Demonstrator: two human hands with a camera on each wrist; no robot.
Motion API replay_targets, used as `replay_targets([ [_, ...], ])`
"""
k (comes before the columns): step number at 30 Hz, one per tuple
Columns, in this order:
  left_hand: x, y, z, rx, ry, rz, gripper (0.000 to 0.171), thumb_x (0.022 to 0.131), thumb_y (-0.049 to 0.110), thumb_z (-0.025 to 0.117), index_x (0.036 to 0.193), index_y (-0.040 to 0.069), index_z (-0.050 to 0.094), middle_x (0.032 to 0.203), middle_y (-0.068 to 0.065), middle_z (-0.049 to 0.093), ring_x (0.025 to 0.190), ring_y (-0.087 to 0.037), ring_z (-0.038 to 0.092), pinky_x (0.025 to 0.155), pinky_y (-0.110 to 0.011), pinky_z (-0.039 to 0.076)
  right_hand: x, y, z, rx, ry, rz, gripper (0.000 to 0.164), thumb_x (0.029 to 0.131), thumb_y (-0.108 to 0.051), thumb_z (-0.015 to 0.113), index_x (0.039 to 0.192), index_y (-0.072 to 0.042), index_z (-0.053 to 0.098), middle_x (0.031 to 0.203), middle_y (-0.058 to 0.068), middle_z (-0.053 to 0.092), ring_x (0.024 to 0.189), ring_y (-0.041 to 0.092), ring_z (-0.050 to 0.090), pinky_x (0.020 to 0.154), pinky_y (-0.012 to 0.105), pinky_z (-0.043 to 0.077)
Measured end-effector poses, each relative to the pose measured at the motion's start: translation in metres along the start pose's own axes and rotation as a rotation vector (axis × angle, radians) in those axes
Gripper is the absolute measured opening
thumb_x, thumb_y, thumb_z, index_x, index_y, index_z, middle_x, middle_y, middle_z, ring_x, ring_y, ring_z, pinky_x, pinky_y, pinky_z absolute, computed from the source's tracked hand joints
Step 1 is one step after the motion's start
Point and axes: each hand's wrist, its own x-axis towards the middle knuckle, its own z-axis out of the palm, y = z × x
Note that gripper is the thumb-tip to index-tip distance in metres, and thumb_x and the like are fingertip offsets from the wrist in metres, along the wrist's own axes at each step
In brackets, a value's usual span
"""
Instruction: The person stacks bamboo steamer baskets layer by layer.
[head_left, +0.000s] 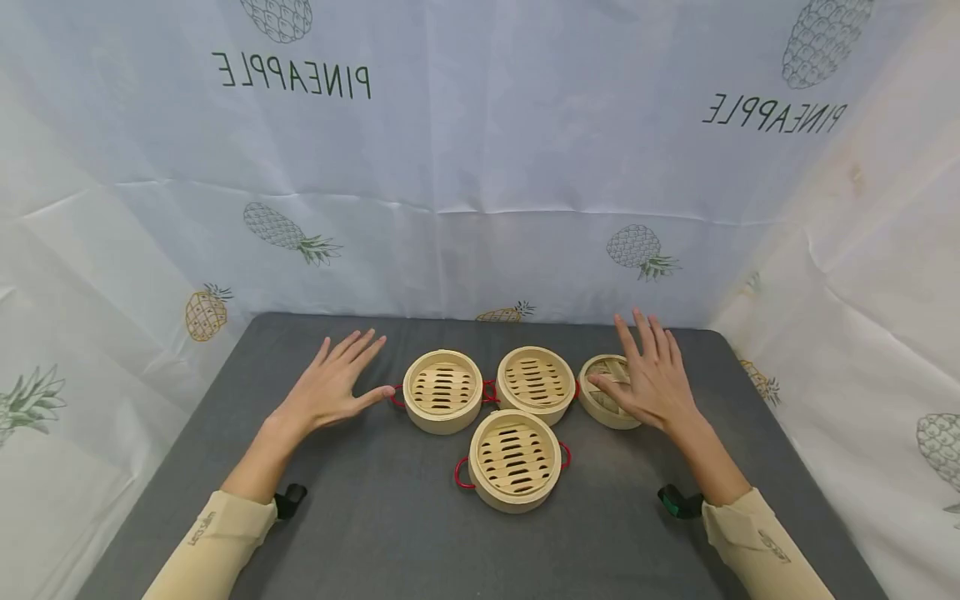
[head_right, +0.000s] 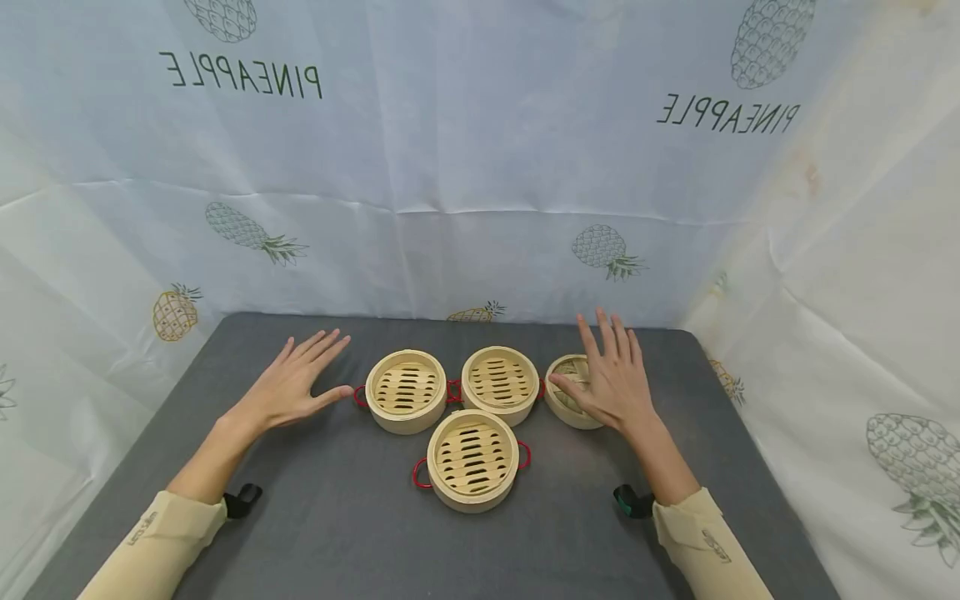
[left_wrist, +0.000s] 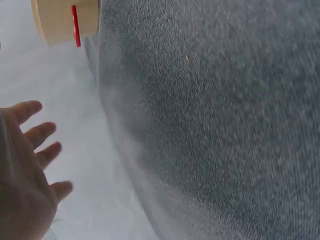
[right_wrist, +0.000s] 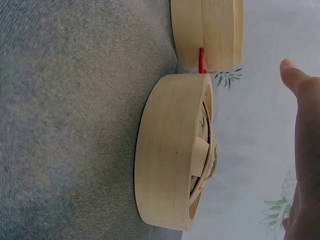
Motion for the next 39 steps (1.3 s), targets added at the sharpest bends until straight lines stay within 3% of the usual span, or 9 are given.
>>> replay_targets([
  [5, 0.002, 0.005, 0.002, -0.068, -0.033, 0.011, 0.092, 0.098, 0.061, 0.07, 0.167, 0.008, 0.041, 0.17, -0.023, 0.045, 0.157, -0.048, 0.044, 0.126, -0.071, 0.037, -0.001, -0.003, -0.001, 0.044, -0.029, 0.039, 0.109, 0.093, -0.069, 0.069, 0.175, -0.018, 0.019, 0.183, 0.019, 0.011, 0.166, 0.051, 0.015, 0.128, 0.079, 0.019],
  [9, 0.005, 0.009, 0.004, -0.131, -0.093, -0.033, 0.094, 0.095, 0.065, 0.072, 0.166, 0.01, 0.044, 0.168, -0.022, 0.048, 0.154, -0.047, 0.048, 0.116, -0.073, 0.046, -0.002, -0.006, -0.002, 0.09, -0.056, 0.065, 0.111, 0.092, -0.067, 0.071, 0.176, -0.022, 0.014, 0.184, 0.017, 0.008, 0.168, 0.051, 0.012, 0.127, 0.079, 0.017],
  [13, 0.008, 0.013, 0.005, -0.2, -0.126, -0.047, 0.094, 0.094, 0.064, 0.075, 0.164, 0.008, 0.047, 0.166, -0.023, 0.051, 0.152, -0.05, 0.049, 0.113, -0.078, 0.046, -0.002, -0.01, -0.003, 0.105, -0.052, 0.061, 0.111, 0.092, -0.067, 0.071, 0.176, -0.02, 0.016, 0.183, 0.019, 0.01, 0.167, 0.052, 0.013, 0.126, 0.08, 0.02],
  [26, 0.012, 0.012, 0.007, -0.334, -0.122, 0.019, 0.085, 0.091, 0.045, 0.086, 0.155, -0.002, 0.054, 0.154, -0.026, 0.061, 0.14, -0.047, 0.062, 0.112, -0.068, 0.052, -0.007, -0.025, -0.004, 0.194, -0.045, 0.045, 0.111, 0.089, -0.06, 0.078, 0.174, -0.015, 0.023, 0.182, 0.02, 0.015, 0.164, 0.056, 0.017, 0.123, 0.083, 0.022],
  [39, 0.014, 0.014, 0.012, -0.423, -0.136, 0.069, 0.081, 0.091, 0.039, 0.089, 0.152, -0.004, 0.057, 0.15, -0.025, 0.064, 0.136, -0.046, 0.065, 0.109, -0.065, 0.055, -0.014, -0.035, -0.007, 0.229, -0.093, 0.048, 0.117, 0.086, -0.063, 0.08, 0.176, -0.026, 0.014, 0.183, 0.017, 0.014, 0.167, 0.052, 0.014, 0.124, 0.084, 0.021],
])
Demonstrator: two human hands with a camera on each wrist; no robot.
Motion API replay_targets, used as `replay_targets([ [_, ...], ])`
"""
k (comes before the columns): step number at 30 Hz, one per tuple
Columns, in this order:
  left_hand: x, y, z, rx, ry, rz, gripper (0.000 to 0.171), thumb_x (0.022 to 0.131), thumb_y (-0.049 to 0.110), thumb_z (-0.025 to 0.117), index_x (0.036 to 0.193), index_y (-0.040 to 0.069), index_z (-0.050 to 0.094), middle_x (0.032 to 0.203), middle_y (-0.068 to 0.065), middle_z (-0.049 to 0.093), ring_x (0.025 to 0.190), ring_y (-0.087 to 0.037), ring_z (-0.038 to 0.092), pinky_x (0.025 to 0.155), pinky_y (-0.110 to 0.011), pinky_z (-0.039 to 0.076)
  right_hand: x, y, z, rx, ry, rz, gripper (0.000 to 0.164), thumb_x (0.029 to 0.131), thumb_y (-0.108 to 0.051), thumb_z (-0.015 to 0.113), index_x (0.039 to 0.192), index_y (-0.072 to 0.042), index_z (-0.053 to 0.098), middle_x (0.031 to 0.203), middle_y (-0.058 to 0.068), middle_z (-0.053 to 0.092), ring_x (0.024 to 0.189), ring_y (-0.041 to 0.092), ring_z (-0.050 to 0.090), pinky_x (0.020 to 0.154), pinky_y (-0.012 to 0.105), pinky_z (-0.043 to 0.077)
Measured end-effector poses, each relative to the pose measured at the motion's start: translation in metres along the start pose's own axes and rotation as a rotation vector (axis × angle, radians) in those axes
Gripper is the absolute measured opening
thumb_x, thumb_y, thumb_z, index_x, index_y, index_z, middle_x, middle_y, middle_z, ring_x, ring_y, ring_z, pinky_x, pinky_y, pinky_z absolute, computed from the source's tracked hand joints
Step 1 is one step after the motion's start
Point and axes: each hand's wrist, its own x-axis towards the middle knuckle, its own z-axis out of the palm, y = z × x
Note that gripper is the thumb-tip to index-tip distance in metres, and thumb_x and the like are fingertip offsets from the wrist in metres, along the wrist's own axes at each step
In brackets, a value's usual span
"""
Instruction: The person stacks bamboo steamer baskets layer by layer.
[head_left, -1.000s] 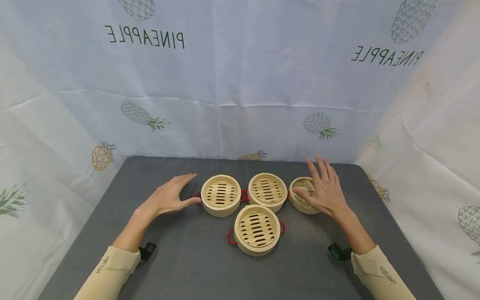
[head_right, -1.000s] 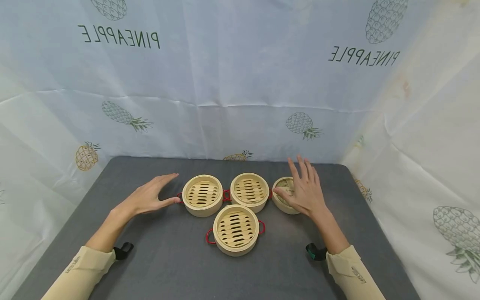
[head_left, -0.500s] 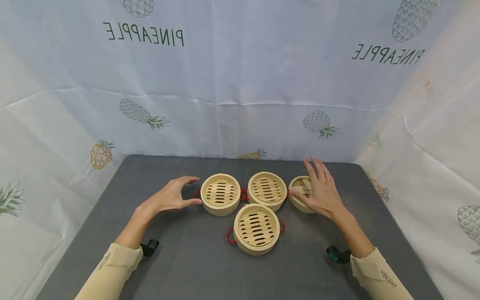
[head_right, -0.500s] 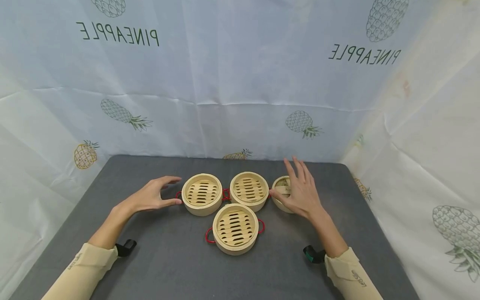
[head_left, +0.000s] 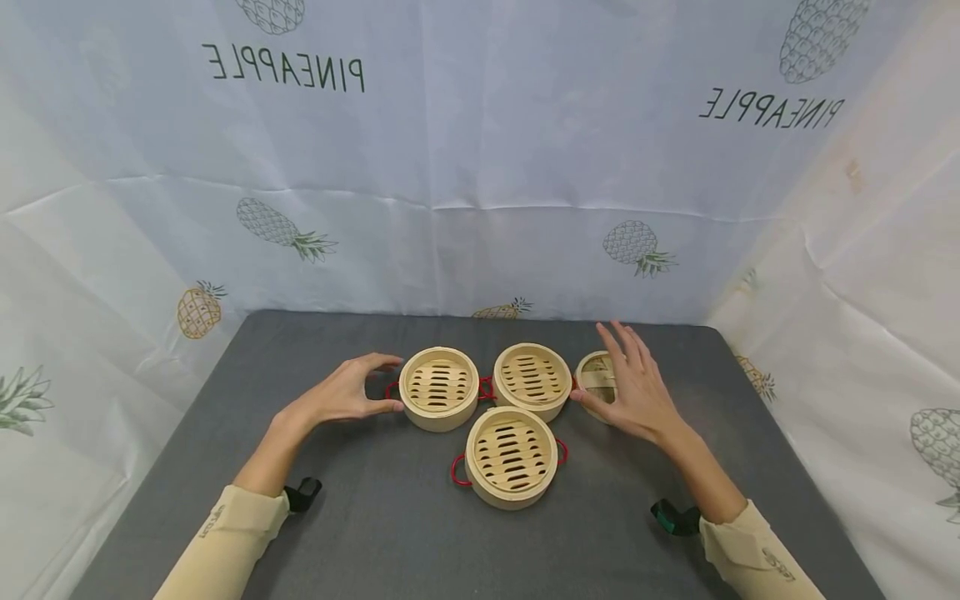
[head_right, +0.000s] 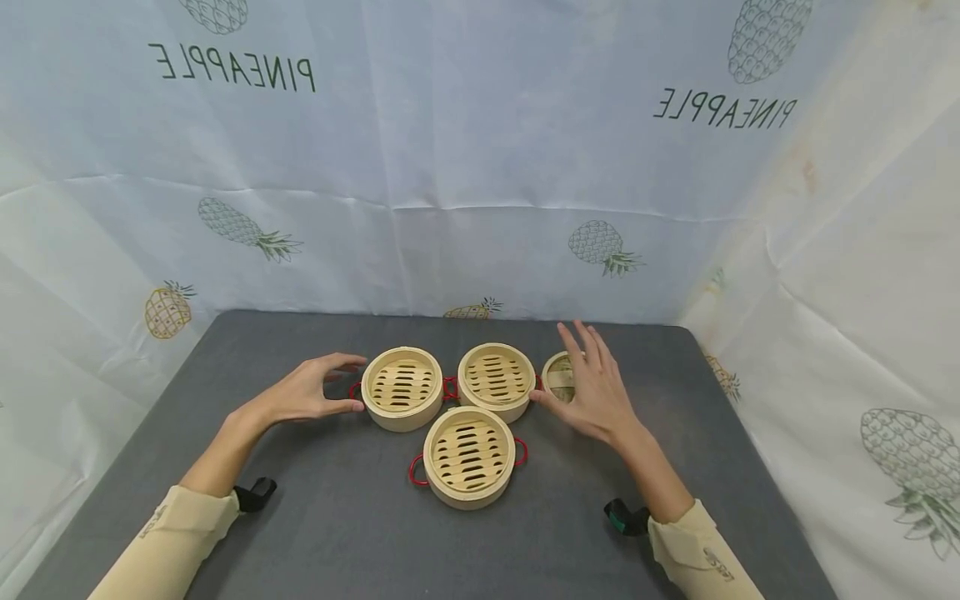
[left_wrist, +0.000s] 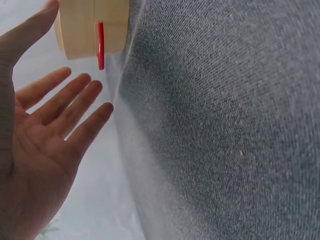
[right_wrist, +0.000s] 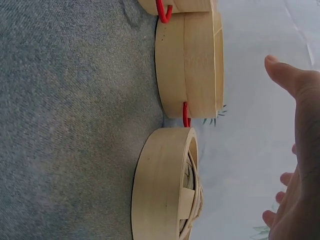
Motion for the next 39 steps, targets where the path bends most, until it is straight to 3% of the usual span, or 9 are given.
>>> replay_targets([
  [15, 0.005, 0.0, 0.007, -0.039, -0.011, 0.036, 0.075, 0.088, 0.03, 0.091, 0.148, -0.004, 0.061, 0.141, -0.022, 0.07, 0.13, -0.041, 0.07, 0.108, -0.057, 0.06, -0.011, -0.011, 0.002, 0.088, -0.05, -0.042, 0.121, 0.083, -0.06, 0.087, 0.175, -0.024, 0.019, 0.182, 0.018, 0.019, 0.166, 0.051, 0.019, 0.122, 0.084, 0.022],
  [28, 0.006, 0.002, 0.007, -0.068, 0.002, 0.038, 0.078, 0.088, 0.028, 0.092, 0.15, -0.004, 0.058, 0.145, -0.023, 0.068, 0.128, -0.04, 0.072, 0.105, -0.053, 0.062, -0.024, -0.022, 0.005, 0.199, -0.082, -0.094, 0.122, 0.083, -0.059, 0.089, 0.175, -0.027, 0.017, 0.182, 0.015, 0.02, 0.165, 0.051, 0.021, 0.12, 0.085, 0.023],
  [39, 0.006, 0.002, 0.007, -0.059, 0.01, 0.037, 0.078, 0.087, 0.03, 0.093, 0.15, -0.002, 0.06, 0.144, -0.021, 0.07, 0.126, -0.038, 0.073, 0.105, -0.056, 0.061, -0.035, -0.034, 0.01, 0.277, -0.121, -0.072, 0.124, 0.081, -0.051, 0.094, 0.175, -0.029, 0.017, 0.181, 0.015, 0.022, 0.164, 0.054, 0.019, 0.118, 0.087, 0.024],
])
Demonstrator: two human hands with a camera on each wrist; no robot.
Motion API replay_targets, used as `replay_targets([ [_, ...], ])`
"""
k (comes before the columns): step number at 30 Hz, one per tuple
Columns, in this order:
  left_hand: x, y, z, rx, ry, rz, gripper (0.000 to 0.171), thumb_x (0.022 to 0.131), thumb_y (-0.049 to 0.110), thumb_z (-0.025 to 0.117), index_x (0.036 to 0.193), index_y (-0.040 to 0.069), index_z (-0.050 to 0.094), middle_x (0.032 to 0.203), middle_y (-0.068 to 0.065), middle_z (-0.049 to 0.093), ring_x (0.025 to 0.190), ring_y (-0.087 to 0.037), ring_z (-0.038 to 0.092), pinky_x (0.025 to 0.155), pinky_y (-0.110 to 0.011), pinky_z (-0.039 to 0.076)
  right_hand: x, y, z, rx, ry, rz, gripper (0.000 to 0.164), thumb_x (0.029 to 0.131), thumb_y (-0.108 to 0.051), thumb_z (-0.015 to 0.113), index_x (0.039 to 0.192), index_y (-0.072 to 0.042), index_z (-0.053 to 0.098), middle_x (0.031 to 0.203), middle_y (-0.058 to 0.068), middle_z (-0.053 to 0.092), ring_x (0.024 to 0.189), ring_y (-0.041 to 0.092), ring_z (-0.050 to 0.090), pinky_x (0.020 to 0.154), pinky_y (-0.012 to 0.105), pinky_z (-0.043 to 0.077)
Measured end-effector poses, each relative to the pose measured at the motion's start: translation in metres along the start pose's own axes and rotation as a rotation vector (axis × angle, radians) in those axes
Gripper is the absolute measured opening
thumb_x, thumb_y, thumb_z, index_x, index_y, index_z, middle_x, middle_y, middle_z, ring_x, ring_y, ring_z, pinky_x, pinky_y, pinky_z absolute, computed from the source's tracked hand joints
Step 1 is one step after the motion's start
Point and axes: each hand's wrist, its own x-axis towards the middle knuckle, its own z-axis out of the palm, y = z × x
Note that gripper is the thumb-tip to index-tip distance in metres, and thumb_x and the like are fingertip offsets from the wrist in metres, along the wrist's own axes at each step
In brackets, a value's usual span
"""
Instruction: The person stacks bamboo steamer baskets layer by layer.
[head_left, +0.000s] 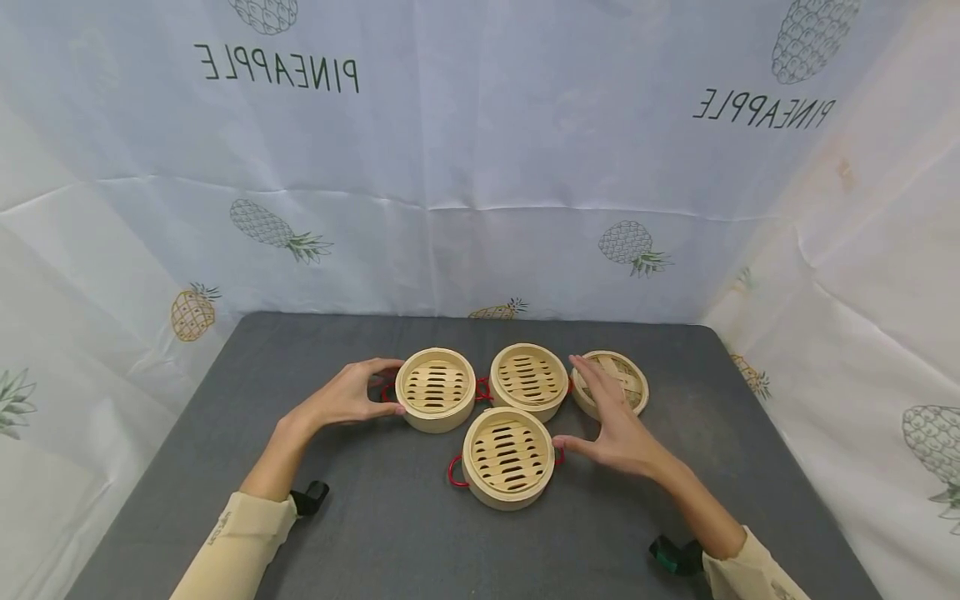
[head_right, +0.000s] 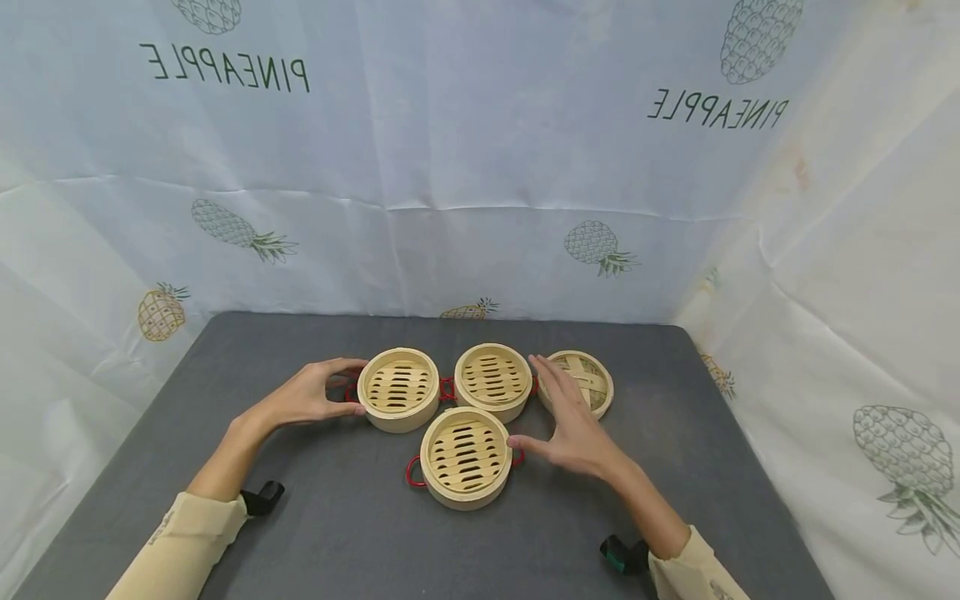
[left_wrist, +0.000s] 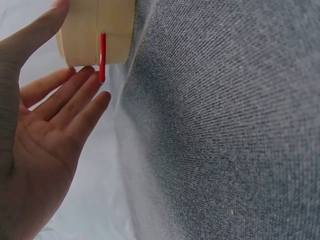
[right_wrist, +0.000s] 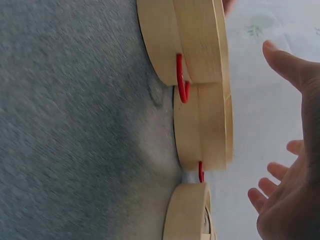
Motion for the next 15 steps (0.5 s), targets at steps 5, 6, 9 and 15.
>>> replay_targets([
  [5, 0.0, 0.0, 0.001, -0.005, -0.001, -0.012, 0.078, 0.087, 0.031, 0.093, 0.15, -0.002, 0.06, 0.144, -0.021, 0.069, 0.127, -0.039, 0.072, 0.106, -0.056, 0.061, -0.006, -0.005, 0.004, 0.015, -0.027, 0.026, 0.125, 0.08, -0.049, 0.094, 0.175, -0.034, 0.015, 0.181, 0.015, 0.021, 0.165, 0.054, 0.018, 0.117, 0.089, 0.025],
  [6, 0.0, 0.0, 0.001, -0.005, 0.001, -0.013, 0.079, 0.087, 0.031, 0.093, 0.15, -0.002, 0.06, 0.144, -0.021, 0.07, 0.127, -0.039, 0.073, 0.106, -0.056, 0.061, -0.007, -0.006, 0.005, 0.015, -0.026, 0.028, 0.125, 0.08, -0.049, 0.094, 0.175, -0.034, 0.014, 0.181, 0.015, 0.021, 0.165, 0.054, 0.018, 0.116, 0.089, 0.025],
  [9, 0.001, -0.001, 0.002, -0.001, 0.002, -0.012, 0.079, 0.086, 0.031, 0.094, 0.15, -0.001, 0.06, 0.143, -0.02, 0.071, 0.126, -0.038, 0.073, 0.105, -0.057, 0.06, -0.01, -0.009, 0.006, 0.027, -0.022, 0.037, 0.126, 0.079, -0.049, 0.095, 0.175, -0.032, 0.016, 0.18, 0.015, 0.023, 0.165, 0.053, 0.019, 0.117, 0.088, 0.024],
  [15, 0.001, 0.0, 0.002, 0.005, 0.002, -0.001, 0.079, 0.086, 0.031, 0.093, 0.15, -0.002, 0.06, 0.143, -0.02, 0.071, 0.126, -0.038, 0.073, 0.105, -0.057, 0.06, -0.015, -0.015, 0.01, 0.077, -0.039, -0.005, 0.125, 0.079, -0.047, 0.096, 0.175, -0.029, 0.018, 0.178, 0.016, 0.027, 0.164, 0.049, 0.024, 0.117, 0.084, 0.031],
])
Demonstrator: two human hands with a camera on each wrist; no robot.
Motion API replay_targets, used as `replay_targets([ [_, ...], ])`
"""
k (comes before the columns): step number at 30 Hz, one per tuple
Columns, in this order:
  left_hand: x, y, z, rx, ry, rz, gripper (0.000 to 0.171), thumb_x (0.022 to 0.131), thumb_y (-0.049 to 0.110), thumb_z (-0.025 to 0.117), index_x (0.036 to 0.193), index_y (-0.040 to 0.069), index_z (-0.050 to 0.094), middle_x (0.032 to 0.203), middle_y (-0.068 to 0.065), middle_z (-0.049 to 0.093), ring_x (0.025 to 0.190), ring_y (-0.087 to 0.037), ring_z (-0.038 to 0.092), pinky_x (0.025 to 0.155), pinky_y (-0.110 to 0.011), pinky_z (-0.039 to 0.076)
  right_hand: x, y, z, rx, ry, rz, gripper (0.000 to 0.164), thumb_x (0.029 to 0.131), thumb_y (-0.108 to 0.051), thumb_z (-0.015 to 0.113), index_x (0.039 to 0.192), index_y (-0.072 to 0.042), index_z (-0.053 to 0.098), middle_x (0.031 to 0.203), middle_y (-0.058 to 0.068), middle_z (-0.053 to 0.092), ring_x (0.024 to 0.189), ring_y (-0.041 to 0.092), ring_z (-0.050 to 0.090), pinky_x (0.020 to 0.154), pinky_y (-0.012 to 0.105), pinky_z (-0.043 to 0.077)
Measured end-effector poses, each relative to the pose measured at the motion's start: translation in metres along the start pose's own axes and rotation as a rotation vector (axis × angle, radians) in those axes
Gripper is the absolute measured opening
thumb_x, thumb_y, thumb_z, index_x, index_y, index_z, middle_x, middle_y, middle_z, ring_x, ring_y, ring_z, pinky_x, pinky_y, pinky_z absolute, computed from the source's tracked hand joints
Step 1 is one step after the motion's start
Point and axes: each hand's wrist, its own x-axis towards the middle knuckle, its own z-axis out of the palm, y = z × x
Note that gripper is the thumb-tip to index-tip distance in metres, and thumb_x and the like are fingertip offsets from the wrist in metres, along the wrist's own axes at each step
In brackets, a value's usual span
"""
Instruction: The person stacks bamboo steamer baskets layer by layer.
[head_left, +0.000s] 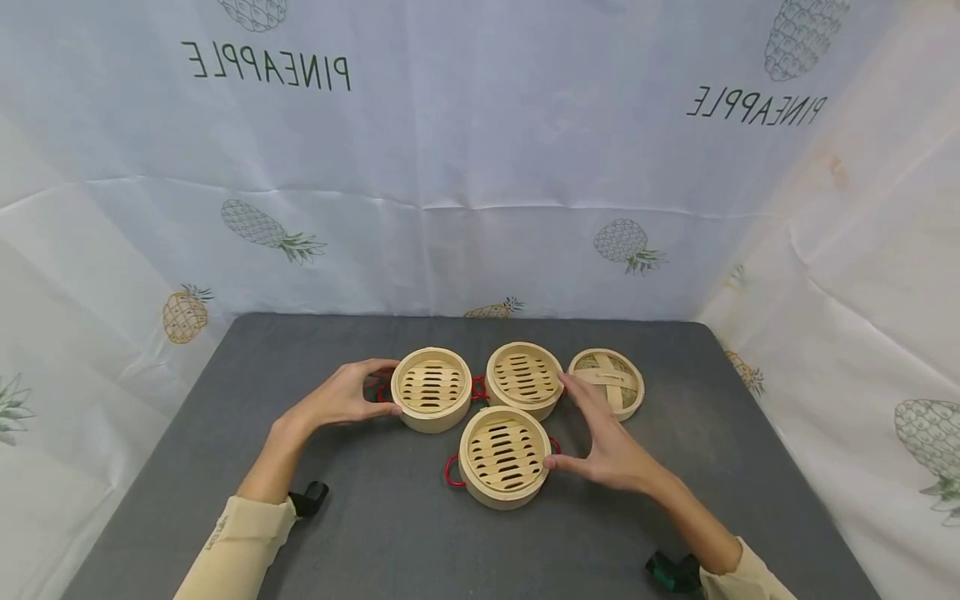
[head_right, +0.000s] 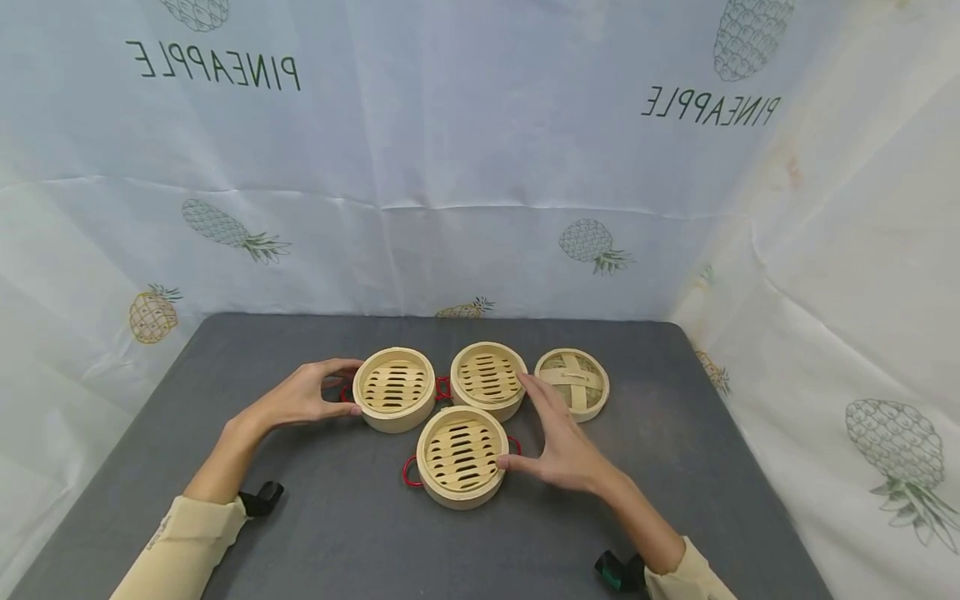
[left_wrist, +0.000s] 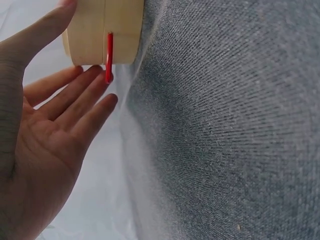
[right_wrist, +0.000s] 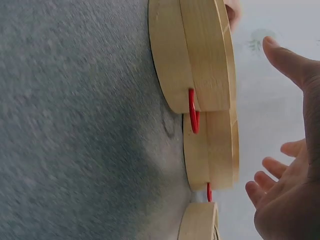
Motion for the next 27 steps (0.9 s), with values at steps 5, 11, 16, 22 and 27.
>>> replay_targets([
  [5, 0.0, 0.002, 0.0, -0.017, -0.008, -0.007, 0.079, 0.087, 0.029, 0.093, 0.15, -0.003, 0.059, 0.144, -0.021, 0.07, 0.127, -0.039, 0.072, 0.106, -0.057, 0.06, -0.005, -0.004, 0.005, 0.023, -0.012, -0.009, 0.122, 0.079, -0.045, 0.096, 0.174, -0.026, 0.023, 0.176, 0.019, 0.03, 0.163, 0.053, 0.024, 0.116, 0.086, 0.032],
  [11, 0.0, 0.003, 0.001, -0.012, -0.01, -0.033, 0.08, 0.087, 0.03, 0.093, 0.151, -0.003, 0.059, 0.144, -0.022, 0.07, 0.127, -0.038, 0.073, 0.106, -0.057, 0.06, -0.009, -0.006, 0.014, 0.035, -0.029, -0.028, 0.118, 0.08, -0.05, 0.095, 0.172, -0.018, 0.029, 0.173, 0.015, 0.036, 0.162, 0.047, 0.03, 0.115, 0.08, 0.039],
  [16, 0.0, 0.003, 0.001, -0.013, -0.009, -0.042, 0.08, 0.087, 0.03, 0.093, 0.151, -0.003, 0.058, 0.143, -0.022, 0.071, 0.126, -0.038, 0.073, 0.107, -0.058, 0.059, -0.011, -0.006, 0.018, 0.044, -0.041, -0.036, 0.116, 0.081, -0.052, 0.094, 0.171, -0.016, 0.03, 0.171, 0.01, 0.039, 0.156, 0.038, 0.04, 0.112, 0.074, 0.045],
  [22, 0.001, 0.005, 0.001, -0.017, -0.005, -0.045, 0.079, 0.087, 0.029, 0.093, 0.15, -0.004, 0.059, 0.142, -0.022, 0.071, 0.126, -0.038, 0.073, 0.107, -0.059, 0.059, -0.011, -0.008, 0.021, 0.034, -0.058, -0.022, 0.115, 0.082, -0.055, 0.092, 0.172, -0.018, 0.03, 0.164, 0.004, 0.048, 0.15, 0.031, 0.048, 0.11, 0.068, 0.05],
  [27, 0.0, 0.005, 0.002, -0.025, -0.004, -0.048, 0.08, 0.087, 0.031, 0.093, 0.15, -0.005, 0.059, 0.142, -0.023, 0.071, 0.125, -0.038, 0.073, 0.106, -0.06, 0.059, -0.01, -0.007, 0.026, 0.039, -0.071, -0.047, 0.115, 0.083, -0.054, 0.093, 0.171, -0.015, 0.03, 0.157, 0.001, 0.052, 0.142, 0.027, 0.054, 0.11, 0.053, 0.054],
])
